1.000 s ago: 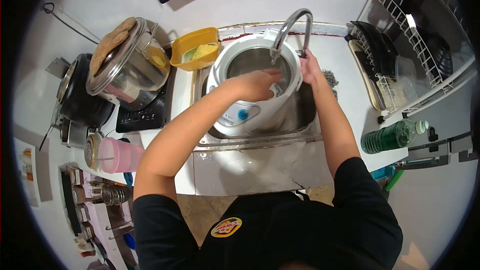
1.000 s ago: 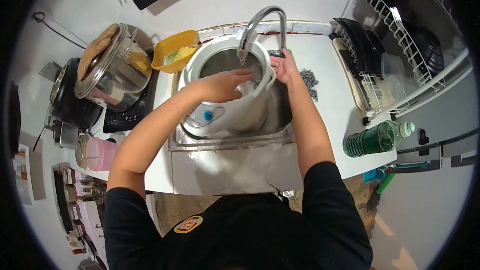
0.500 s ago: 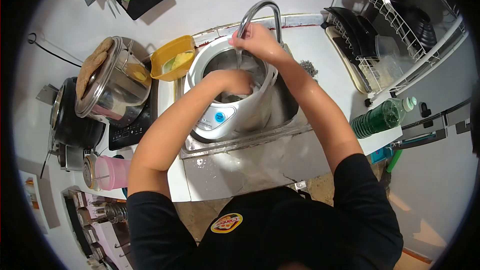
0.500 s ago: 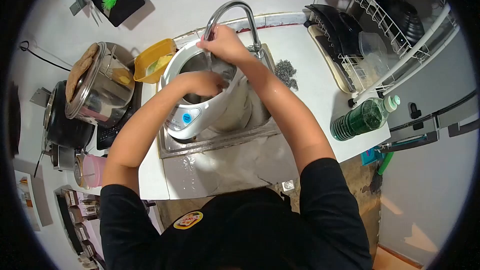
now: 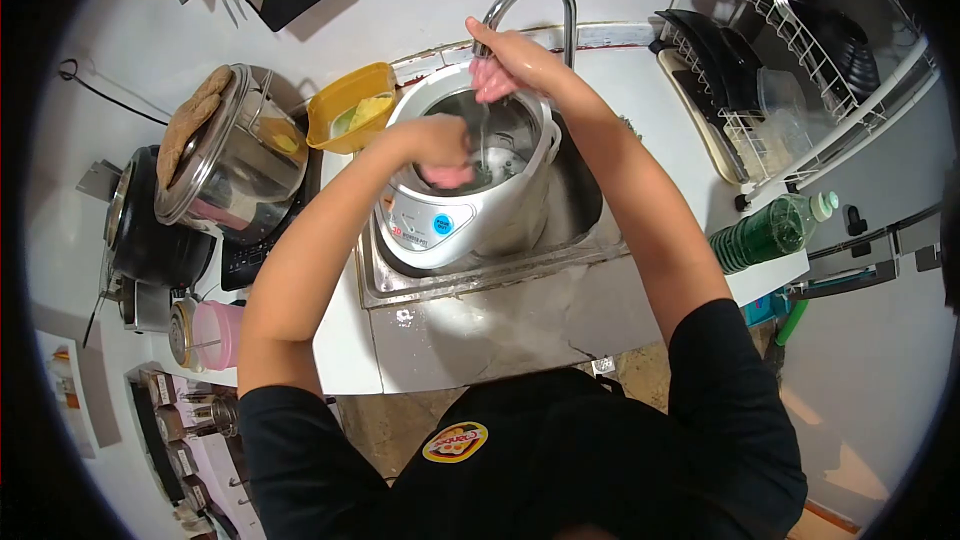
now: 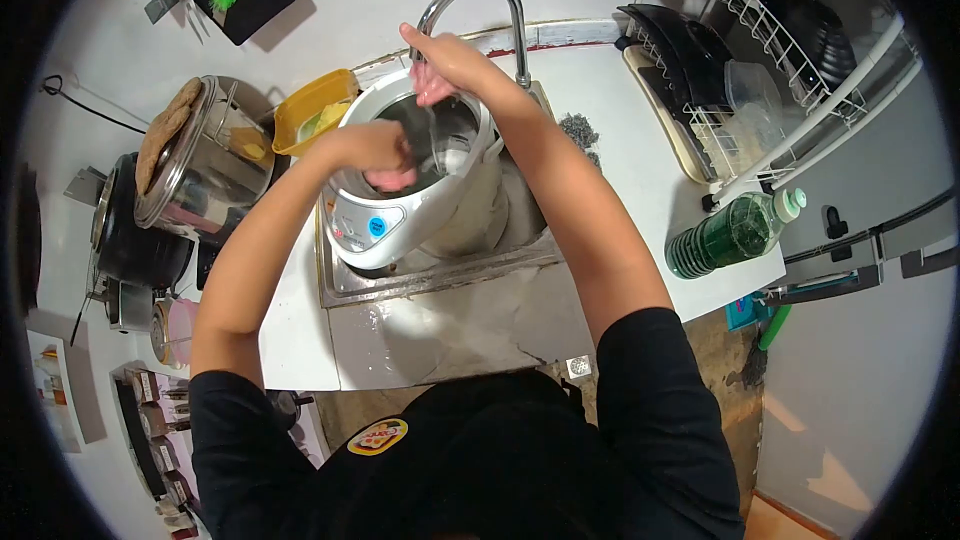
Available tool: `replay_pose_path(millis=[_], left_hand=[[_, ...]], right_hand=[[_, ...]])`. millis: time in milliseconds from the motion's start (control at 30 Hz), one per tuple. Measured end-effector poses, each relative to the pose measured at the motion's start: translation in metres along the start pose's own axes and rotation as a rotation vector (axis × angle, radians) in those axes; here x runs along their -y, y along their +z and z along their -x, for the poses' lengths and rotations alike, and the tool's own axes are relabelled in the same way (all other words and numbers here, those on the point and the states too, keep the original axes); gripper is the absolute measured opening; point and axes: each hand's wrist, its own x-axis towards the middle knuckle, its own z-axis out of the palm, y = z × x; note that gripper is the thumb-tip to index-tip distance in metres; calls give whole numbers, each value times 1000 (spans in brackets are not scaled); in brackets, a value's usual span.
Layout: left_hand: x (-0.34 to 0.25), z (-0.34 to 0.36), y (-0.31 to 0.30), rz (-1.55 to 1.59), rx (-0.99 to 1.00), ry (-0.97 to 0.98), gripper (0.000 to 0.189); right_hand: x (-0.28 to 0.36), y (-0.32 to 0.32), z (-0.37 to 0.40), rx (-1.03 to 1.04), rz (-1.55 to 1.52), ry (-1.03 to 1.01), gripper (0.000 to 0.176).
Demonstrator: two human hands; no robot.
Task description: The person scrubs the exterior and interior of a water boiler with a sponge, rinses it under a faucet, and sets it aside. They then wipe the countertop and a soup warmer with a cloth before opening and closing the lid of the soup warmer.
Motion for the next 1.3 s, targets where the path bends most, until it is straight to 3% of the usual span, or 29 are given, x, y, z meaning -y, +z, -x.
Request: replay_pose_path(millis=[67, 100, 167, 233, 300, 367, 400, 500, 600, 633, 733, 767, 867, 900, 933, 1000, 1133, 1167, 1267, 1300], left_hand=[[-2, -17, -2, 377, -9, 197, 31], [-1, -35, -1, 408, 15, 200, 36], [2, -72, 6, 474, 66, 210, 46], [-8, -81, -2, 301, -214, 187, 53], [-9, -82, -1, 265, -230, 157, 47], [-11, -71, -4, 371, 2, 130, 33], [-11, -69, -5, 422, 118, 115, 32], [-14, -67, -12, 666, 58, 219, 28], [-1, -64, -7, 251, -342, 335, 24], [-8, -50, -7, 303, -327, 232, 21], [1, -31, 2, 1153, -270, 353, 20], [0, -23, 0, 1124, -267, 299, 18], [17, -25, 7, 810, -273, 387, 16], [14, -19, 5, 415, -336, 307, 17], [12, -18, 9, 391, -386, 289, 18], [6, -14, 16, 337, -492, 253, 20], [0, -18, 16, 1191, -284, 471, 21], [1, -16, 14, 1083, -364, 512, 21], [-2, -5, 17, 280, -614, 229, 22], [0, -1, 25, 255, -568, 215, 23]], right_hand=[[3, 9, 11, 86, -14, 79, 75], [1, 9, 10, 59, 138, 15, 76], [-4, 2, 10, 25, 142, -51, 76], [-6, -7, 17, -43, 47, -54, 75], [-11, -11, 27, -23, 108, -113, 75], [-2, -15, 42, 43, 204, -106, 71], [-5, -15, 41, -26, 243, -178, 67], [-27, -14, 34, -230, 276, -423, 50], [-50, -31, 34, -403, -76, -427, 43], [-77, -45, 25, -471, -48, -344, 38], [-126, -54, 23, -588, -122, -128, 24], [-134, -52, 20, -613, -50, -156, 23], [-147, -46, 12, -658, 178, -244, 22], [-141, -44, 10, -653, 262, -279, 21], [-134, -43, 8, -647, 344, -318, 21], [-128, -45, -4, -596, 172, -358, 23], [-77, -32, 8, -497, 24, -382, 25], [-77, -31, 9, -543, 164, -359, 24], [-109, -45, 2, -581, 459, -455, 22], [-121, -49, -1, -575, 534, -512, 21]])
